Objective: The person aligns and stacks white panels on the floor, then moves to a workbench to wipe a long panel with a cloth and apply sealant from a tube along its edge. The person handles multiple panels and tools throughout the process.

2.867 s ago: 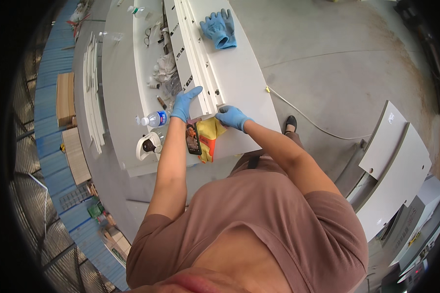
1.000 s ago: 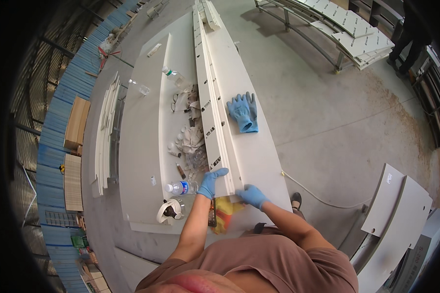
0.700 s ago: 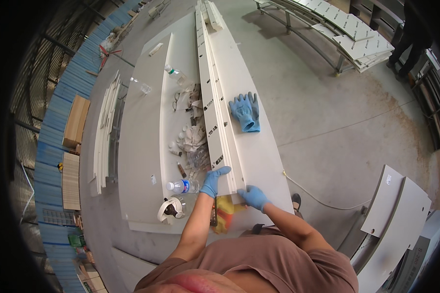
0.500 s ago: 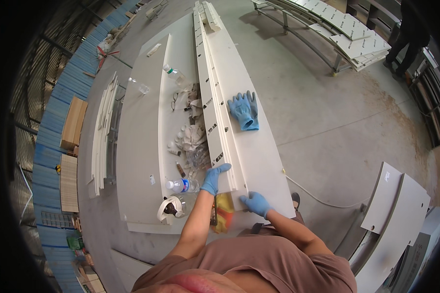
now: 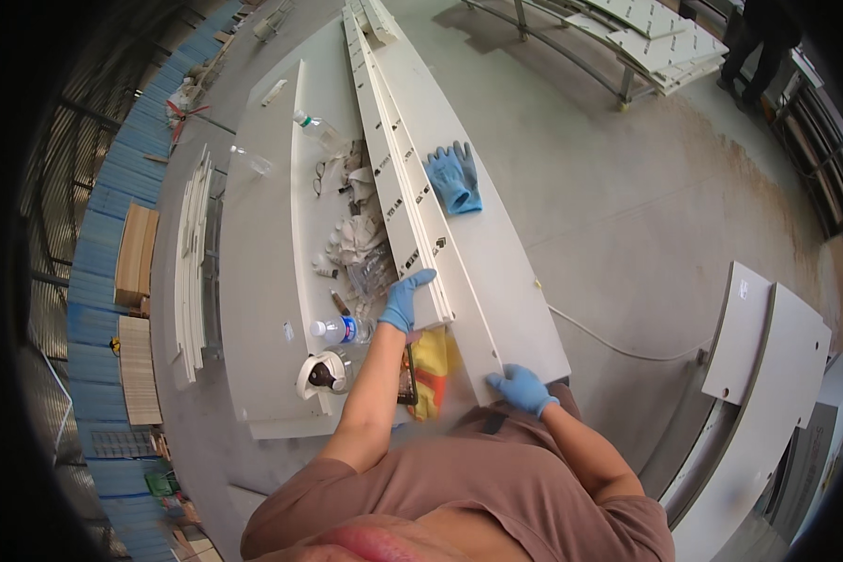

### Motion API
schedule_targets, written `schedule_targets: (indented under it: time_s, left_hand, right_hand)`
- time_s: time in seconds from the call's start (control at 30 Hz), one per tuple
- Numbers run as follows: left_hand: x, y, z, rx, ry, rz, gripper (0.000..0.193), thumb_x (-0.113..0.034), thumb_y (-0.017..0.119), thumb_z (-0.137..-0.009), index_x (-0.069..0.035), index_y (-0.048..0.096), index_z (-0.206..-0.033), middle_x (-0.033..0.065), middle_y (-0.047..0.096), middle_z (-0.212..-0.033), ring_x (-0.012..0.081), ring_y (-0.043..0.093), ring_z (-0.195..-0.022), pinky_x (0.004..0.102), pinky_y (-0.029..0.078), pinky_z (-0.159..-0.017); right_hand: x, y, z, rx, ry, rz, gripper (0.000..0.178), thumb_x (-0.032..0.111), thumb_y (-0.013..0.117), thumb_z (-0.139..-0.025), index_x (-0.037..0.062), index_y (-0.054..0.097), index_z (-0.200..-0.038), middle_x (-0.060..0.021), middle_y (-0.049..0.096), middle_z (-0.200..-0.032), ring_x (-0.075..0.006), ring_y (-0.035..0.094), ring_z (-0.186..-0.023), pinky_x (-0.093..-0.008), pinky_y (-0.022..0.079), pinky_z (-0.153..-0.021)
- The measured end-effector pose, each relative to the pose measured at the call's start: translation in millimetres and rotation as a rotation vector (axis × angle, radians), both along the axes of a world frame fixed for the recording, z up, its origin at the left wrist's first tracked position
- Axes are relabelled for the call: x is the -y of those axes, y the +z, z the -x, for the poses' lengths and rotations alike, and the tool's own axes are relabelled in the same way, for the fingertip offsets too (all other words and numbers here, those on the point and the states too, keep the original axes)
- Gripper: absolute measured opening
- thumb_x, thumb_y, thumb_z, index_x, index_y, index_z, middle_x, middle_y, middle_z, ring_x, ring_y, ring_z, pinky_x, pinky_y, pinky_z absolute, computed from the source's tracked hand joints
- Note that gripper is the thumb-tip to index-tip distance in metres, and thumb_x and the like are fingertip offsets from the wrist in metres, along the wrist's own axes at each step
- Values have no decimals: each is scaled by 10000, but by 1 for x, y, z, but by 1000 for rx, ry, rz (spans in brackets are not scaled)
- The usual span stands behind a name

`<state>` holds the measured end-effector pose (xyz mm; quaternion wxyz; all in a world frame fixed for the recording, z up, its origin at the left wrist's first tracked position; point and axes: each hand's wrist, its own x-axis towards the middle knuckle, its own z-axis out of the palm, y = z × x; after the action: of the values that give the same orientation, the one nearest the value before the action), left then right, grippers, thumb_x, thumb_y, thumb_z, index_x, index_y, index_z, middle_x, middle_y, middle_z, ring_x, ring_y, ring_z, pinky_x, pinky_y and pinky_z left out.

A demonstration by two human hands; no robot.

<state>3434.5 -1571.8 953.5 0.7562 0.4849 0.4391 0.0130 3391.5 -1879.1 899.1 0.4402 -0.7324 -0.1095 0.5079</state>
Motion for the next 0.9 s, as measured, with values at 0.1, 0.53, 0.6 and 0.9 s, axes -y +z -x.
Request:
schedule_targets:
  time_s: [0.1, 0.53, 0.6, 0.9]
  left_hand:
    - [-1, -6, -3, -29, 16, 27, 506, -150, 855, -790, -40, 709, -1262, 131, 767, -1075, 292, 767, -849, 451, 651, -722]
    - [4, -14, -6, -109, -29, 30, 535, -229, 862, -786, -63, 710, -1272, 122, 762, -1076, 288, 759, -889, 449, 644, -756]
    - [7, -13, -6, -116, -107, -87, 466, -422, 787, -843, -154, 720, -1218, 99, 759, -964, 290, 734, -745, 489, 590, -561]
    - [9, -10, -5, -74, -127, -34, 557, -382, 804, -823, -141, 682, -1310, 101, 754, -1074, 291, 743, -873, 504, 616, -680]
  right_hand:
    - [38, -6, 14, -41, 4, 45, 555, 484, 630, -981, -17, 720, -1203, -226, 753, -1127, -359, 713, -1082, -435, 517, -978]
    - [109, -4, 22, 104, 337, 208, 739, 625, 660, -910, -16, 672, -1276, -301, 709, -1186, -435, 673, -1178, -473, 515, -1006]
    - [76, -3, 2, 120, 161, 178, 760, 631, 658, -902, -62, 700, -1211, -313, 709, -1191, -450, 678, -1160, -476, 522, -999]
    - [6, 12, -19, 219, -242, 227, 662, 616, 617, -936, -39, 701, -891, -307, 718, -914, -460, 701, -942, -499, 532, -872]
